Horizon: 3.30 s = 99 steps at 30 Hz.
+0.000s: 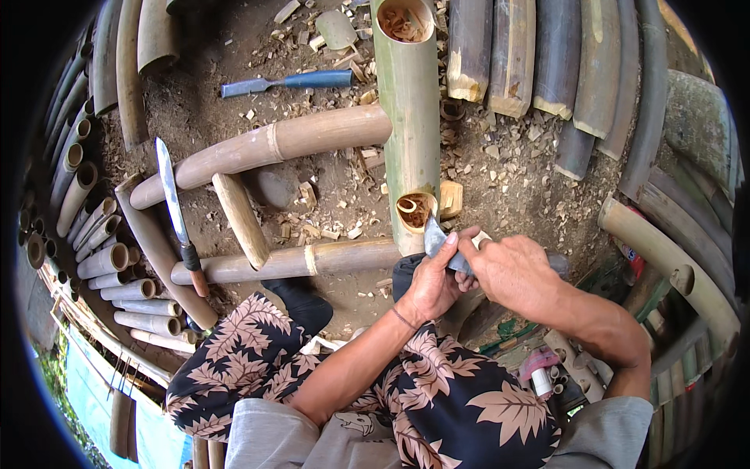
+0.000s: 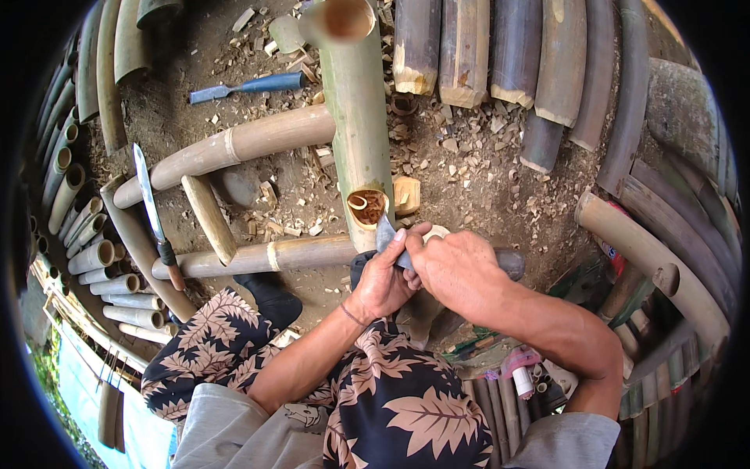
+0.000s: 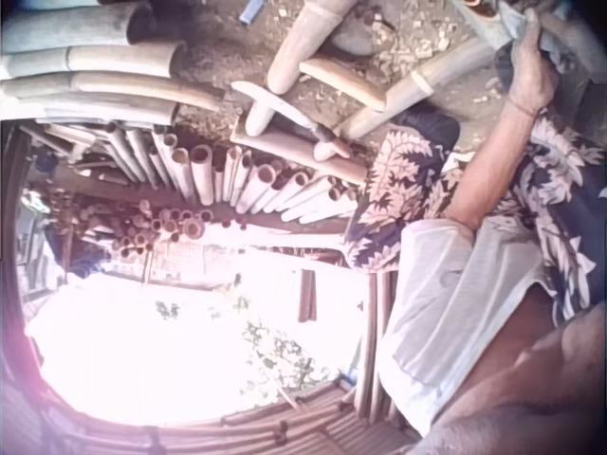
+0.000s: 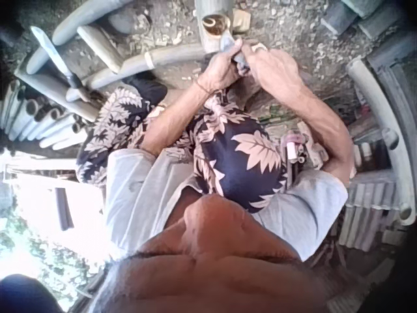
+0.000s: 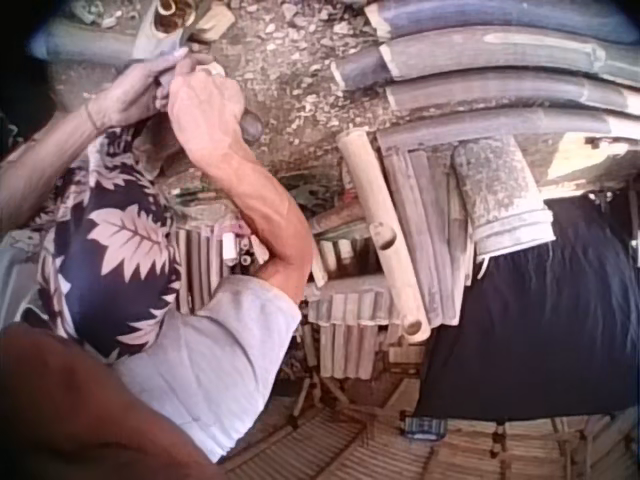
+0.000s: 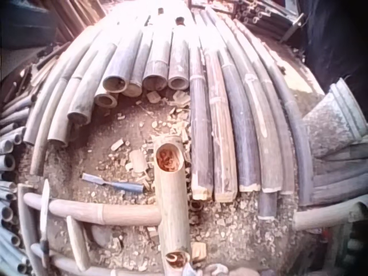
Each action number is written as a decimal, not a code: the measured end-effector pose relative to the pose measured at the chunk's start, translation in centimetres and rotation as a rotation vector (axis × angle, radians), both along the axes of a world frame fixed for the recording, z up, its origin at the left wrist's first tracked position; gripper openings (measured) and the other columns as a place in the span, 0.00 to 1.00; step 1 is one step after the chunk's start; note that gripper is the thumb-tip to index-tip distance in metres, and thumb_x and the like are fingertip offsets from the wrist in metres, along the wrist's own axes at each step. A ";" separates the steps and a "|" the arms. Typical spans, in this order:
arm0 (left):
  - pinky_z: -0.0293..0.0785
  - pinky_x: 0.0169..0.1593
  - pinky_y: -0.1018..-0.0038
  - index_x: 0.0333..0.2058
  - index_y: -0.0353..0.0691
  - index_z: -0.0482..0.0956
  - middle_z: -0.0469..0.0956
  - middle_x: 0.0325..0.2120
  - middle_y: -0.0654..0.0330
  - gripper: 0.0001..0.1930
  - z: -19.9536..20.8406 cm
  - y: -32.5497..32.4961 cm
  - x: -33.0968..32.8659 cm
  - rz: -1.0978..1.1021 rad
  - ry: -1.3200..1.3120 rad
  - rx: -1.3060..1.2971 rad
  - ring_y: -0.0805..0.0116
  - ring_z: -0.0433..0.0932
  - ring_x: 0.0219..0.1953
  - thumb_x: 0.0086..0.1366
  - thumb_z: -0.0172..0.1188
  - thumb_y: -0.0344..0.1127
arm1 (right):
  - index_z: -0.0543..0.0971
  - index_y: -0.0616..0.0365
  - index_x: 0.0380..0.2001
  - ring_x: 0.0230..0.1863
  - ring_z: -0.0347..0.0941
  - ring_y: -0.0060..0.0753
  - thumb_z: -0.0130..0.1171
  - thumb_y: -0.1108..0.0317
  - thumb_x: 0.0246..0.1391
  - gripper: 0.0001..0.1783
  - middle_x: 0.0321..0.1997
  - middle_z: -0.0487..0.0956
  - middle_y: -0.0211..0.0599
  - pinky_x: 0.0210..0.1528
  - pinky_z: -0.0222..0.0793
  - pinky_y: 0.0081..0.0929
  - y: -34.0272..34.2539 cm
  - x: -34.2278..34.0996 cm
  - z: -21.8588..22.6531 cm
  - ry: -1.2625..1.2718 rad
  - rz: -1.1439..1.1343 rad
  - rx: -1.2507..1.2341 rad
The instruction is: The person carves circular holes into a long bamboo stalk using a knife and a carving tool, then inserts shorter bamboo segments into these holes to construct a frame on the ground.
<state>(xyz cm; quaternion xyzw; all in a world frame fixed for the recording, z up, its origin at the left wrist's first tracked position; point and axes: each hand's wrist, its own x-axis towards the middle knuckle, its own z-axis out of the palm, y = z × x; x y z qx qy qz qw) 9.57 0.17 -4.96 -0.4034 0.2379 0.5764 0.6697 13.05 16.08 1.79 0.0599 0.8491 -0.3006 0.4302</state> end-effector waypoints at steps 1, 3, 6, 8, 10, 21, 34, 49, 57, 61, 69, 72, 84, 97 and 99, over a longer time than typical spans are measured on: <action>0.63 0.29 0.80 0.58 0.38 0.72 0.70 0.19 0.70 0.24 -0.1 -0.1 -0.5 -0.068 0.051 -0.031 0.78 0.66 0.20 0.74 0.50 0.50 | 0.73 0.70 0.44 0.27 0.82 0.49 0.60 0.68 0.49 0.20 0.22 0.80 0.51 0.29 0.78 0.40 -0.1 0.1 -0.3 -0.020 -0.052 -0.050; 0.64 0.25 0.79 0.53 0.34 0.76 0.70 0.17 0.68 0.23 0.1 -1.1 -1.5 -0.196 0.070 -0.143 0.75 0.66 0.18 0.73 0.52 0.48 | 0.73 0.70 0.44 0.28 0.81 0.53 0.62 0.68 0.48 0.22 0.22 0.80 0.52 0.30 0.78 0.43 -0.4 -0.1 -0.6 -0.053 -0.144 -0.146; 0.63 0.19 0.76 0.39 0.30 0.81 0.71 0.13 0.62 0.20 -0.4 -1.7 -3.5 -0.552 0.292 -0.284 0.72 0.67 0.14 0.71 0.55 0.46 | 0.69 0.61 0.49 0.31 0.79 0.64 0.61 0.66 0.50 0.24 0.26 0.80 0.58 0.35 0.75 0.50 -3.7 1.3 -2.5 -0.211 -0.485 -0.257; 0.68 0.20 0.71 0.26 0.27 0.80 0.74 0.13 0.54 0.23 -0.7 -2.5 -5.2 -0.823 0.448 -0.293 0.66 0.73 0.14 0.68 0.57 0.47 | 0.69 0.61 0.47 0.34 0.79 0.65 0.61 0.67 0.49 0.22 0.29 0.80 0.60 0.36 0.74 0.49 -6.9 1.8 -3.3 -0.250 -0.773 -0.325; 0.75 0.26 0.64 0.22 0.21 0.78 0.77 0.16 0.44 0.28 -2.0 -2.8 -7.6 -1.092 0.719 -0.198 0.57 0.80 0.20 0.64 0.59 0.48 | 0.69 0.63 0.49 0.37 0.79 0.64 0.61 0.69 0.49 0.24 0.30 0.79 0.60 0.37 0.73 0.46 -11.4 2.0 -4.9 -0.128 -1.087 -0.348; 0.74 0.29 0.59 0.23 0.21 0.76 0.75 0.14 0.47 0.28 -0.8 2.6 -3.5 -0.879 0.979 -0.224 0.58 0.78 0.18 0.68 0.48 0.46 | 0.72 0.57 0.51 0.30 0.79 0.62 0.58 0.70 0.48 0.23 0.28 0.80 0.58 0.34 0.75 0.52 -3.9 2.9 -3.9 0.107 -0.686 0.025; 0.73 0.35 0.73 0.37 0.42 0.77 0.79 0.24 0.65 0.14 -1.0 2.2 -4.9 0.474 0.046 -0.008 0.74 0.74 0.26 0.73 0.48 0.45 | 0.87 0.52 0.34 0.34 0.84 0.39 0.65 0.64 0.47 0.10 0.33 0.86 0.38 0.34 0.79 0.34 1.0 -11.7 -2.5 -0.049 0.436 0.137; 0.71 0.60 0.57 0.53 0.38 0.71 0.79 0.47 0.57 0.21 -0.4 0.4 -5.3 0.489 -0.016 -0.074 0.61 0.77 0.52 0.74 0.46 0.49 | 0.86 0.55 0.26 0.33 0.84 0.37 0.63 0.66 0.46 0.06 0.28 0.85 0.39 0.30 0.78 0.32 -1.5 -14.0 -0.5 0.060 0.584 0.179; 0.67 0.62 0.63 0.65 0.26 0.56 0.72 0.56 0.43 0.42 2.7 -6.1 -3.1 -0.820 0.844 0.468 0.54 0.72 0.58 0.67 0.58 0.56 | 0.80 0.62 0.33 0.29 0.80 0.48 0.53 0.55 0.61 0.19 0.23 0.80 0.50 0.35 0.75 0.40 -2.4 -0.5 -1.0 0.125 -0.304 0.048; 0.67 0.60 0.63 0.63 0.31 0.60 0.70 0.55 0.39 0.39 4.9 -8.4 -1.8 -0.863 1.191 0.153 0.50 0.71 0.58 0.52 0.63 0.35 | 0.76 0.65 0.36 0.31 0.79 0.31 0.45 0.59 0.69 0.19 0.30 0.84 0.38 0.37 0.74 0.32 -9.7 1.7 -2.1 0.191 -1.350 -0.367; 0.78 0.35 0.67 0.39 0.33 0.82 0.82 0.26 0.48 0.23 2.6 -10.9 -10.0 -1.281 1.382 -0.304 0.59 0.84 0.29 0.51 0.71 0.45 | 0.76 0.79 0.37 0.17 0.78 0.37 0.42 0.59 0.69 0.26 0.24 0.81 0.49 0.18 0.76 0.29 -11.4 -5.5 -6.2 -0.439 -1.510 -0.808; 0.80 0.37 0.63 0.35 0.38 0.84 0.83 0.25 0.47 0.20 4.0 -8.2 -15.3 -1.527 1.523 -0.176 0.53 0.85 0.29 0.48 0.72 0.46 | 0.77 0.75 0.40 0.20 0.80 0.40 0.46 0.60 0.68 0.23 0.29 0.81 0.57 0.20 0.78 0.28 -12.0 -6.3 -6.3 -0.354 -1.846 -1.047; 0.78 0.29 0.71 0.24 0.43 0.85 0.83 0.22 0.61 0.05 10.7 14.6 -15.4 -2.528 1.853 0.902 0.66 0.84 0.27 0.55 0.65 0.36 | 0.78 0.54 0.44 0.28 0.82 0.30 0.43 0.55 0.69 0.18 0.35 0.84 0.33 0.31 0.79 0.28 -8.7 -2.5 -5.3 -0.231 -2.648 -1.655; 0.81 0.40 0.61 0.40 0.49 0.82 0.84 0.29 0.53 0.18 2.6 -9.1 -16.2 -1.772 1.484 0.306 0.55 0.84 0.32 0.47 0.65 0.39 | 0.80 0.66 0.43 0.20 0.75 0.24 0.60 0.65 0.61 0.14 0.26 0.79 0.33 0.24 0.71 0.23 -12.4 -1.0 -5.5 -0.515 -2.024 -1.142; 0.81 0.42 0.60 0.43 0.49 0.81 0.84 0.31 0.52 0.20 2.0 -10.8 -10.9 -1.638 1.368 0.071 0.54 0.84 0.31 0.48 0.65 0.40 | 0.81 0.66 0.41 0.18 0.72 0.22 0.61 0.66 0.59 0.13 0.24 0.78 0.32 0.21 0.68 0.22 -12.8 0.2 -5.6 -0.391 -1.908 -0.841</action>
